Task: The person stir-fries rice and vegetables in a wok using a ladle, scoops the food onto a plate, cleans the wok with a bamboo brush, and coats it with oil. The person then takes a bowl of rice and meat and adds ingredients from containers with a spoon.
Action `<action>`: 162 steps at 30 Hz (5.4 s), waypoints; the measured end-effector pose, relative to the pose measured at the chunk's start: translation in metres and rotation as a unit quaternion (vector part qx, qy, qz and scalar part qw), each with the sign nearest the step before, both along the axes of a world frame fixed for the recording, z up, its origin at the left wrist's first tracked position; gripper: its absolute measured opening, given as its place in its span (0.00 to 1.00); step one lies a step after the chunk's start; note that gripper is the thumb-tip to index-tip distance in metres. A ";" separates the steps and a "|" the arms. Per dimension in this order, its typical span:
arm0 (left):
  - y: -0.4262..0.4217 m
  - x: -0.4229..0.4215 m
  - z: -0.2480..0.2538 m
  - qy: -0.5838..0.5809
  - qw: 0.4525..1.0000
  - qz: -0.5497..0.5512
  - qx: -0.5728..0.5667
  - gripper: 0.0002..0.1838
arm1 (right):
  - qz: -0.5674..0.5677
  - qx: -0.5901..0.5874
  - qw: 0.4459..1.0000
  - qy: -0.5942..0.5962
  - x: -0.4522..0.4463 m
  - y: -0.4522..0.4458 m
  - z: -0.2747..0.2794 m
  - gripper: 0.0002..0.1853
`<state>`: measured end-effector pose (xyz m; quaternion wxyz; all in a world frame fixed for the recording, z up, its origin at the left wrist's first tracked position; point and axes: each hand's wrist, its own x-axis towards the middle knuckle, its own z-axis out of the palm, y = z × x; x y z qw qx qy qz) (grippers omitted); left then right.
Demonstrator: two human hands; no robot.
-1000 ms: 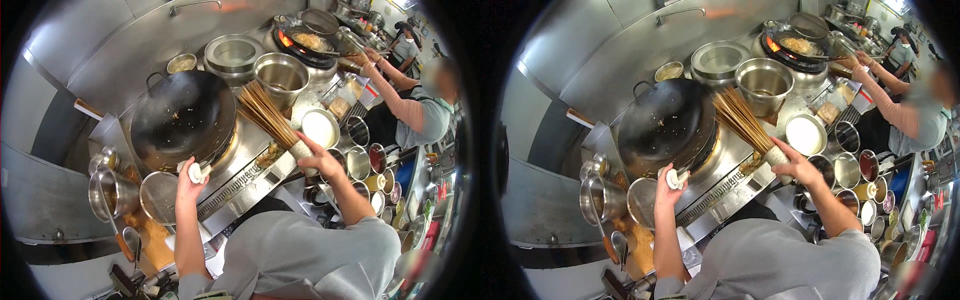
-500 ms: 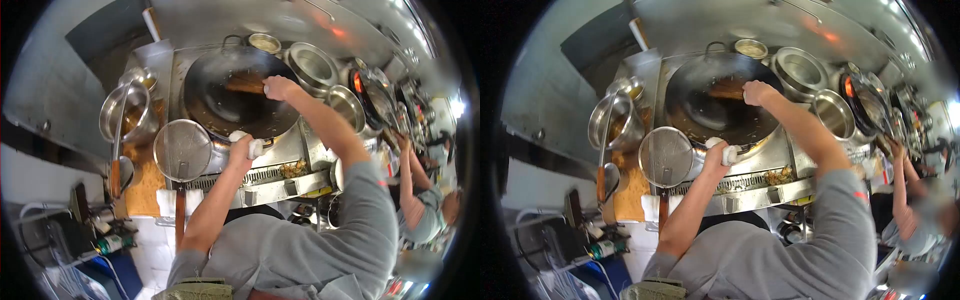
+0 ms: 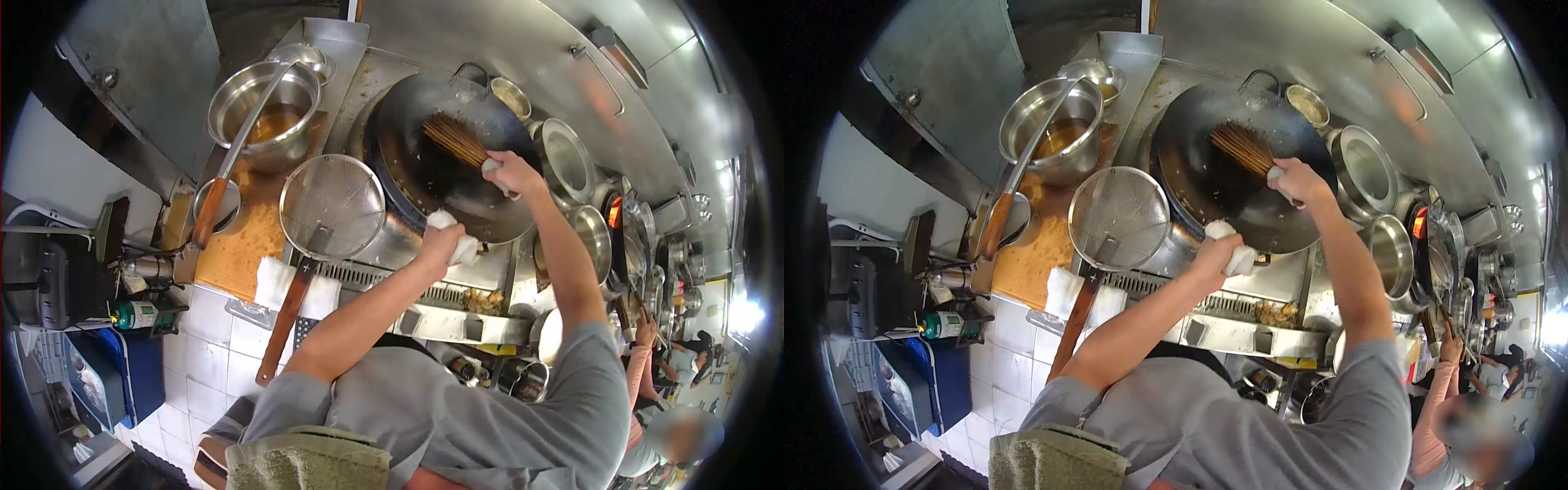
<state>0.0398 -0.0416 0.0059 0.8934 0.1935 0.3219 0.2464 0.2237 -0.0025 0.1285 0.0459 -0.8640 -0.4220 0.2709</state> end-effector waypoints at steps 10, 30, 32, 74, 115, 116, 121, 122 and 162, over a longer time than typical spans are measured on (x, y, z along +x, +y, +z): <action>0.001 -0.007 0.014 0.010 0.999 -0.026 -0.022 0.09 | -0.018 -0.052 0.998 0.035 0.013 0.019 0.029 0.33; 0.008 -0.011 0.008 0.084 0.986 -0.133 -0.051 0.04 | 0.203 -0.068 0.961 -0.177 0.056 -0.072 0.000 0.24; 0.006 -0.010 0.007 0.074 0.986 -0.140 -0.045 0.05 | 0.099 0.021 0.982 -0.161 0.055 -0.037 -0.031 0.23; 0.019 -0.020 -0.020 0.079 0.992 -0.072 0.067 0.02 | 0.245 0.058 0.966 0.066 0.002 -0.091 -0.029 0.32; -0.029 -0.089 -0.047 0.157 0.750 0.140 0.627 0.27 | -0.023 0.318 0.920 -0.230 -0.031 -0.244 0.009 0.27; -0.037 -0.087 -0.042 0.163 0.756 0.136 0.619 0.28 | -0.031 0.253 0.942 -0.217 -0.033 -0.239 -0.010 0.26; -0.031 -0.077 -0.057 0.138 0.764 0.170 0.606 0.32 | 0.113 -0.002 0.975 -0.192 -0.025 -0.283 0.028 0.22; -0.028 -0.082 -0.063 0.144 0.776 0.158 0.593 0.33 | 0.154 -0.001 0.952 -0.266 -0.022 -0.285 0.049 0.22; 0.025 -0.020 -0.011 0.054 0.985 -0.077 0.143 0.09 | -0.238 0.362 0.901 -0.020 -0.122 -0.389 -0.129 0.35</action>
